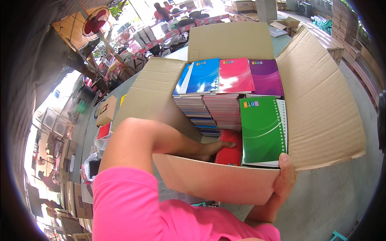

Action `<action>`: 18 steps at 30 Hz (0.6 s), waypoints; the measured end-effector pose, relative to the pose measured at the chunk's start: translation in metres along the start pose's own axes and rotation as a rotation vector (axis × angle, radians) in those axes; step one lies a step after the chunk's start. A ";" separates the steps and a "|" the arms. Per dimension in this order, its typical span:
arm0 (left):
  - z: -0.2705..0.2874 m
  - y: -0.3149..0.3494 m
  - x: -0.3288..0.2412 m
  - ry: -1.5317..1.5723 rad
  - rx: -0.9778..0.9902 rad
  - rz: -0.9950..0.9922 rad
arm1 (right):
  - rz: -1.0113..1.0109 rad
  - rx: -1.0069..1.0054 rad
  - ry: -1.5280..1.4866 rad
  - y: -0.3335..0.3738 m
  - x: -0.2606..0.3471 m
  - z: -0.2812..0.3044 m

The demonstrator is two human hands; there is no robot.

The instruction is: The person assembles spiral-bound notebooks by inserting plastic coils into the pre-punched holes of stacks of paper and covers. After completing each notebook, the person stacks them and places the finished stacks into a cardboard shipping box.

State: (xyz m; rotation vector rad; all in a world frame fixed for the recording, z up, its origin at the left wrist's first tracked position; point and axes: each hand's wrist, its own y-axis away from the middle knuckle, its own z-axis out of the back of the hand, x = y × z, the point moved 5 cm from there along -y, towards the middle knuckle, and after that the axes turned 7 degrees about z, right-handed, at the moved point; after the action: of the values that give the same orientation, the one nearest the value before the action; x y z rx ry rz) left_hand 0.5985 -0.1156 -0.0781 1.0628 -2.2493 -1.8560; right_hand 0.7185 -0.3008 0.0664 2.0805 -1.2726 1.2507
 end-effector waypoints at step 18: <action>-0.036 0.151 -0.057 -0.058 -0.218 -0.141 | -0.048 -0.081 0.079 -0.005 -0.008 0.013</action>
State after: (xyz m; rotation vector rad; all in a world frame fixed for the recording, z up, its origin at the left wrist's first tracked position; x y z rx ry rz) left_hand 0.5865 -0.1092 0.0865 1.1708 -1.9864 -2.1544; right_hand 0.7275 -0.3036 0.0529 1.9742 -1.2110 1.2275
